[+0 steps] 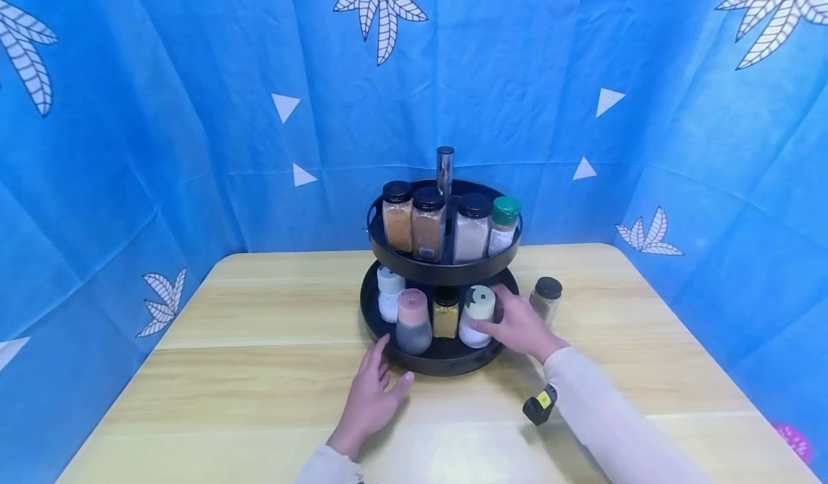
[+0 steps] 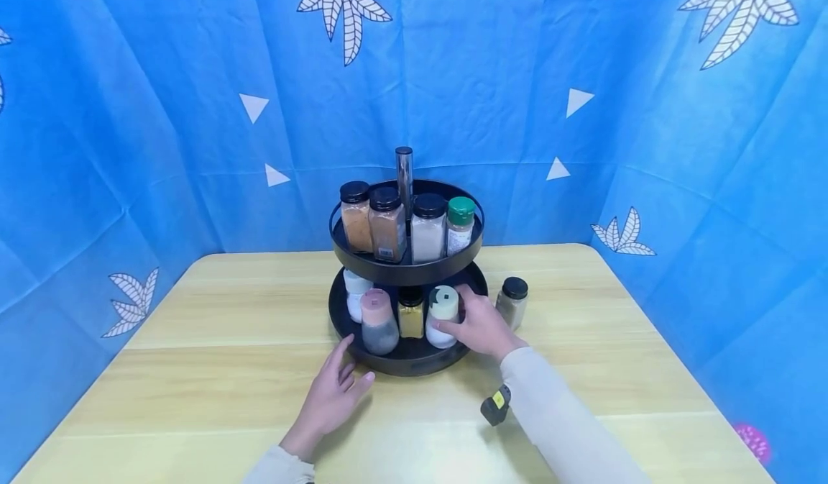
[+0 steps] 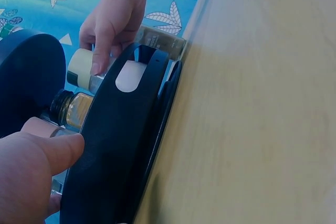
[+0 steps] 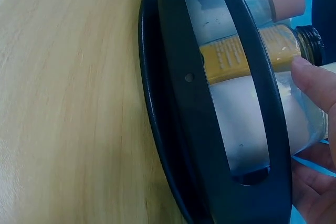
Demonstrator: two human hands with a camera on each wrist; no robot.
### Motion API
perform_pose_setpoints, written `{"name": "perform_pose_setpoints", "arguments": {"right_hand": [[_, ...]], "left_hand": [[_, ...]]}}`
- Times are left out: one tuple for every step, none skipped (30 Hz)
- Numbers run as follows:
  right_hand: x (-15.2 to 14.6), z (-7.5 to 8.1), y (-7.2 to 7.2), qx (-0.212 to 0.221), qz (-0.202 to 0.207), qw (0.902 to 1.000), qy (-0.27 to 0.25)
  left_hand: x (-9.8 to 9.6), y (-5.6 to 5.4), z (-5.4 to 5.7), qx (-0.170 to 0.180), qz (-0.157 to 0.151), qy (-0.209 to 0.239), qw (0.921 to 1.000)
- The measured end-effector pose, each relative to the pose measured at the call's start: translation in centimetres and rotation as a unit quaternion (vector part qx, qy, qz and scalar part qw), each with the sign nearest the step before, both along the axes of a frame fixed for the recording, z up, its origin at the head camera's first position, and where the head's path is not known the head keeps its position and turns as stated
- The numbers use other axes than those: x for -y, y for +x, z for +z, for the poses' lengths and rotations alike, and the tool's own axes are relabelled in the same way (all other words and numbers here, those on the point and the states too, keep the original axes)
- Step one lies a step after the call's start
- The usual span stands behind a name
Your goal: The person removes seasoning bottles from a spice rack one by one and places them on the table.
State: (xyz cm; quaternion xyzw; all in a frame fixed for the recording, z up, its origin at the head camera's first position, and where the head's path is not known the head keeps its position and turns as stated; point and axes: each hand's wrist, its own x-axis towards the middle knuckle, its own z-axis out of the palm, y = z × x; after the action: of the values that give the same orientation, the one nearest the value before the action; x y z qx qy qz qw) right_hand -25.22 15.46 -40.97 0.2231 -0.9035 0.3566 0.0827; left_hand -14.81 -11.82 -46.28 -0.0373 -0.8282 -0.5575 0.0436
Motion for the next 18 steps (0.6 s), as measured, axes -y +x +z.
{"name": "perform_pose_setpoints", "arguments": {"right_hand": [[0.01,-0.03,-0.02,0.0,0.0,1.0,-0.001],[0.01,-0.04,-0.04,-0.001,-0.001,1.0,-0.002],[0.0,-0.03,-0.07,-0.001,-0.002,1.0,-0.001],[-0.02,0.01,-0.11,-0.003,-0.004,1.0,0.0],[-0.04,0.07,-0.12,-0.004,-0.005,1.0,0.001],[-0.04,0.14,-0.15,-0.006,-0.007,0.9999,0.003],[-0.03,0.21,-0.17,-0.008,-0.01,0.9999,0.003],[-0.02,0.3,-0.18,-0.009,-0.011,0.9999,0.004],[-0.02,0.37,-0.16,-0.009,-0.012,0.9999,0.004],[-0.01,0.43,-0.13,-0.008,-0.011,0.9999,0.005],[0.0,0.48,-0.11,-0.006,-0.012,0.9999,0.005],[0.01,0.53,-0.1,-0.004,-0.013,0.9999,0.007],[0.01,0.57,-0.07,-0.001,-0.013,0.9999,0.006],[-0.01,0.58,-0.03,0.002,-0.012,0.9999,0.006],[-0.03,0.6,-0.03,0.003,-0.013,0.9999,0.007],[-0.05,0.62,-0.05,0.003,-0.014,0.9999,0.007],[-0.08,0.65,-0.09,0.002,-0.017,0.9998,0.007],[-0.12,0.67,-0.11,0.001,-0.018,0.9998,0.007]], "left_hand": [[0.02,0.02,-0.01,0.0,0.001,0.0,1.0],[0.03,0.06,0.03,0.0,0.001,0.001,1.0],[0.03,0.05,0.04,0.0,0.001,0.001,1.0],[0.03,0.02,0.05,0.0,0.0,0.001,1.0],[0.03,-0.03,0.05,0.0,0.0,0.001,1.0],[0.04,-0.09,0.04,-0.001,0.0,0.001,1.0],[0.05,-0.13,0.03,-0.001,-0.001,0.001,1.0],[0.05,-0.18,0.01,-0.001,-0.001,0.0,1.0],[0.07,-0.2,-0.03,0.0,-0.001,-0.001,1.0],[0.1,-0.21,-0.07,0.001,0.0,-0.002,1.0],[0.12,-0.19,-0.1,0.002,0.0,-0.003,1.0],[0.14,-0.15,-0.11,0.002,0.0,-0.002,1.0],[0.16,-0.11,-0.14,0.003,0.001,-0.002,1.0],[0.17,-0.09,-0.15,0.003,0.001,-0.001,1.0],[0.18,-0.05,-0.16,0.002,0.0,-0.001,1.0],[0.18,-0.04,-0.16,0.001,0.0,0.001,1.0],[0.17,-0.04,-0.13,-0.001,-0.001,0.002,1.0],[0.17,-0.06,-0.12,-0.002,-0.002,0.003,1.0]]}}
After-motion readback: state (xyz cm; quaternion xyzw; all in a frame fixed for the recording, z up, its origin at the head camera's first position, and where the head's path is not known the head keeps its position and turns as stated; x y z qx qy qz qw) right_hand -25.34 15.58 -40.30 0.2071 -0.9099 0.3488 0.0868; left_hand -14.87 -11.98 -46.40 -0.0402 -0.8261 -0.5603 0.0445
